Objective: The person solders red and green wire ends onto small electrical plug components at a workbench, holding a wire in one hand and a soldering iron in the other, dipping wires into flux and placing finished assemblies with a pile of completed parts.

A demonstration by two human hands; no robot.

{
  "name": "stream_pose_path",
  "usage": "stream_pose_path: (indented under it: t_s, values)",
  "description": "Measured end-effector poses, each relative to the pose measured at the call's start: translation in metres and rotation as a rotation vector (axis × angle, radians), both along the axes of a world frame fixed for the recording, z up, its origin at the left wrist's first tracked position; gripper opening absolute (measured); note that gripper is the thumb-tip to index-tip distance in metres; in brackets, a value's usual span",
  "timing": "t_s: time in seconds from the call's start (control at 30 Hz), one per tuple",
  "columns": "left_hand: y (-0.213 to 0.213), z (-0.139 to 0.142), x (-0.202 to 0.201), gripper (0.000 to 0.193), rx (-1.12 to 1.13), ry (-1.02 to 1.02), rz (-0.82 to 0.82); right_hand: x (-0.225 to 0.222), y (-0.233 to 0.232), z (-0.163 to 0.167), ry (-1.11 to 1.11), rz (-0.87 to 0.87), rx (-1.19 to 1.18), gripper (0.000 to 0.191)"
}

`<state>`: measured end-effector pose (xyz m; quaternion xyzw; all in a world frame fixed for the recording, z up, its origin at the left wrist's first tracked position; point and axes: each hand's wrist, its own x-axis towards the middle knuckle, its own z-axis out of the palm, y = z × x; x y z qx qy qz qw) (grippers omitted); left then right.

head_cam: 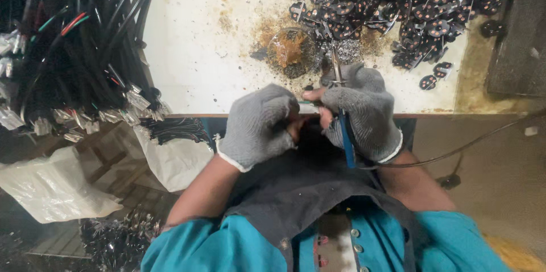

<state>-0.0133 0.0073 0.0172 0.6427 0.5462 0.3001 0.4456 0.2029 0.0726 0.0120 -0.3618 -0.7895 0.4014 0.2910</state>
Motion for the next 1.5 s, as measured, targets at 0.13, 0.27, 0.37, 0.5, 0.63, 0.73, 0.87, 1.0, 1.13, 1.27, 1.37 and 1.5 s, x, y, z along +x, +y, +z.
stream_pose_path:
  t_s: [0.13, 0.27, 0.37, 0.5, 0.63, 0.73, 0.87, 1.0, 1.13, 1.27, 1.37, 1.5]
  values:
    - [-0.003, -0.014, 0.007, 0.030, 0.170, 0.093, 0.153, -0.003, -0.003, -0.002, -0.174, -0.081, 0.103, 0.025]
    - [-0.006, -0.019, 0.009, 0.030, 0.169, 0.176, 0.135, 0.001, -0.004, -0.006, -0.239, -0.046, 0.100, 0.028]
    - [-0.005, -0.019, 0.008, 0.028, 0.148, 0.180, 0.132, 0.004, -0.003, -0.007, -0.194, -0.024, 0.079, 0.030]
    - [-0.004, -0.017, 0.008, 0.026, 0.138, 0.165, 0.134, 0.006, -0.002, -0.007, -0.136, 0.013, 0.098, 0.032]
    - [-0.005, -0.017, 0.008, 0.028, 0.125, 0.168, 0.153, 0.007, -0.005, -0.009, -0.224, -0.010, 0.104, 0.036]
    - [-0.004, -0.016, 0.008, 0.029, 0.134, 0.190, 0.143, 0.007, -0.008, -0.011, -0.258, -0.005, 0.136, 0.028]
    - [-0.003, -0.013, 0.011, 0.030, 0.099, 0.205, 0.146, 0.007, -0.008, -0.013, -0.253, 0.011, 0.170, 0.026]
    - [-0.002, -0.012, 0.012, 0.028, 0.079, 0.230, 0.139, 0.007, -0.005, -0.016, -0.144, 0.025, 0.192, 0.028]
    - [-0.003, -0.013, 0.015, 0.024, 0.126, 0.241, 0.140, 0.008, -0.006, -0.017, -0.179, 0.026, 0.189, 0.032]
    - [-0.003, -0.018, 0.023, 0.018, 0.170, 0.312, 0.216, 0.004, -0.004, -0.016, -0.121, 0.025, 0.203, 0.029]
    - [-0.003, -0.021, 0.025, 0.019, 0.203, 0.304, 0.218, 0.004, -0.002, -0.009, -0.142, 0.039, 0.216, 0.026]
    - [-0.004, -0.021, 0.025, 0.018, 0.191, 0.336, 0.217, 0.018, -0.010, 0.001, -0.291, 0.085, 0.214, 0.042]
